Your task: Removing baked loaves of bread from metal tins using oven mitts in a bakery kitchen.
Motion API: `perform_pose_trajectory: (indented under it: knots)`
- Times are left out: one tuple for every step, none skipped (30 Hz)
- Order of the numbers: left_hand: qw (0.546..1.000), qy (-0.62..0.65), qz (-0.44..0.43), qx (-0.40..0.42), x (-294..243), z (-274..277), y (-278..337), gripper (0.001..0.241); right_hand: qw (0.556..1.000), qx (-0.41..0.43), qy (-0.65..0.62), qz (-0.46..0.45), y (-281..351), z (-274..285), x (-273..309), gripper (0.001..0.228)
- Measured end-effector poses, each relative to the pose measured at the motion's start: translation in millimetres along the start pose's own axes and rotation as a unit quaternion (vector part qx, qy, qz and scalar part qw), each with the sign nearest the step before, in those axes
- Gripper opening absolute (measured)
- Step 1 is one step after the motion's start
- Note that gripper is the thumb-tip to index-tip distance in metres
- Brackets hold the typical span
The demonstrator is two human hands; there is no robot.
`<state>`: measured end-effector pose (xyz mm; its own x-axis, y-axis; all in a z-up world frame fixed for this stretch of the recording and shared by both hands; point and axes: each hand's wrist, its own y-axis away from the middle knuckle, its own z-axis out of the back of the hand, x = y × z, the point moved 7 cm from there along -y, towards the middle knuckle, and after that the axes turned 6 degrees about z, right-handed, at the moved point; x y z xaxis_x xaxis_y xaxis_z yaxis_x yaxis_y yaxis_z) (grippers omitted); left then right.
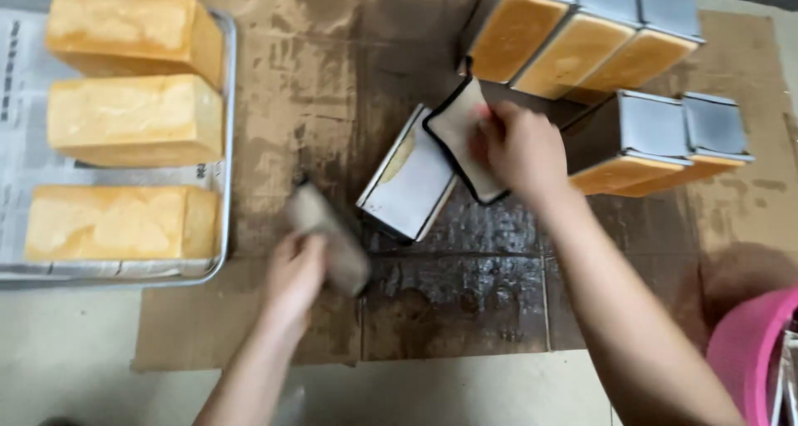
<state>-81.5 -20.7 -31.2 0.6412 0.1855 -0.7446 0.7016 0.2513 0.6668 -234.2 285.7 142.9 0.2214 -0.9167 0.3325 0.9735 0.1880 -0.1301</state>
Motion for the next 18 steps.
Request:
perform_pose_trajectory:
  knots:
    - [1.0,0.003,0.005,-0.007,0.9,-19.2,2.3,0.024,1.0,0.007,-0.003,0.005,-13.7,-27.0,-19.3,0.027]
    - [0.993,0.006,0.044,0.105,5.8,-55.2,5.9,0.036,0.999,0.052,-0.007,0.01,-26.6,-59.3,-37.9,0.033]
    - [0.973,0.008,0.074,0.217,5.2,-90.0,9.1,0.049,0.996,0.092,-0.012,0.016,-43.4,-91.0,-54.5,0.038]
    - [0.975,0.011,0.073,0.21,8.6,-112.2,6.1,0.049,0.995,0.093,-0.015,0.022,-51.6,-91.8,-51.2,0.038]
    - [0.995,-0.023,0.012,0.101,4.7,-121.5,-1.5,0.046,0.991,0.131,-0.024,0.008,-58.0,-97.6,-51.3,0.044]
    - [0.997,-0.056,-0.049,-0.01,-0.2,-131.8,-5.4,0.045,0.985,0.169,-0.032,-0.006,-63.7,-103.3,-52.1,0.049]
    - [0.997,-0.057,-0.044,-0.014,-16.3,-123.8,-1.5,0.045,0.984,0.175,-0.035,-0.005,-57.7,-96.8,-48.3,0.049]
    - [0.996,-0.086,-0.003,-0.028,-27.7,-115.3,1.5,0.041,0.98,0.194,-0.025,-0.023,-50.8,-91.5,-48.3,0.052]
    - [0.992,-0.114,0.034,-0.04,-42.0,-108.9,3.0,0.037,0.977,0.209,-0.012,-0.041,-46.9,-83.3,-49.5,0.054]
    - [0.992,-0.114,0.036,-0.043,-55.0,-93.4,5.5,0.037,0.976,0.212,-0.013,-0.039,-35.9,-65.5,-40.6,0.054]
    - [0.981,-0.181,-0.051,-0.049,-83.1,-78.8,6.4,0.038,0.983,0.176,-0.016,-0.058,-30.1,-44.3,-33.4,0.053]
    - [0.958,-0.246,-0.136,-0.055,-110.8,-66.2,9.1,0.041,0.987,0.14,-0.019,-0.077,-24.6,-22.9,-26.8,0.052]
    - [0.958,-0.246,-0.134,-0.056,-138.2,-57.1,42.3,0.041,0.987,0.142,-0.019,-0.077,-3.7,0.2,-10.4,0.052]
    - [0.951,-0.264,-0.155,-0.053,-168.9,-50.1,76.7,0.045,0.989,0.101,-0.068,-0.088,15.9,28.4,4.9,0.049]
    - [0.943,-0.28,-0.175,-0.049,-200.5,-44.6,111.9,0.048,0.987,0.06,-0.114,-0.099,35.2,59.6,19.4,0.047]
    - [0.944,-0.277,-0.174,-0.049,-171.6,-46.1,85.9,0.048,0.987,0.062,-0.112,-0.098,40.4,51.2,19.4,0.047]
    - [0.941,-0.283,-0.181,-0.037,-148.1,-50.8,59.2,0.047,0.977,0.079,-0.091,-0.174,47.2,42.8,9.8,0.049]
    - [0.938,-0.289,-0.189,-0.026,-125.6,-55.9,34.1,0.046,0.961,0.094,-0.07,-0.25,56.5,36.8,1.2,0.052]
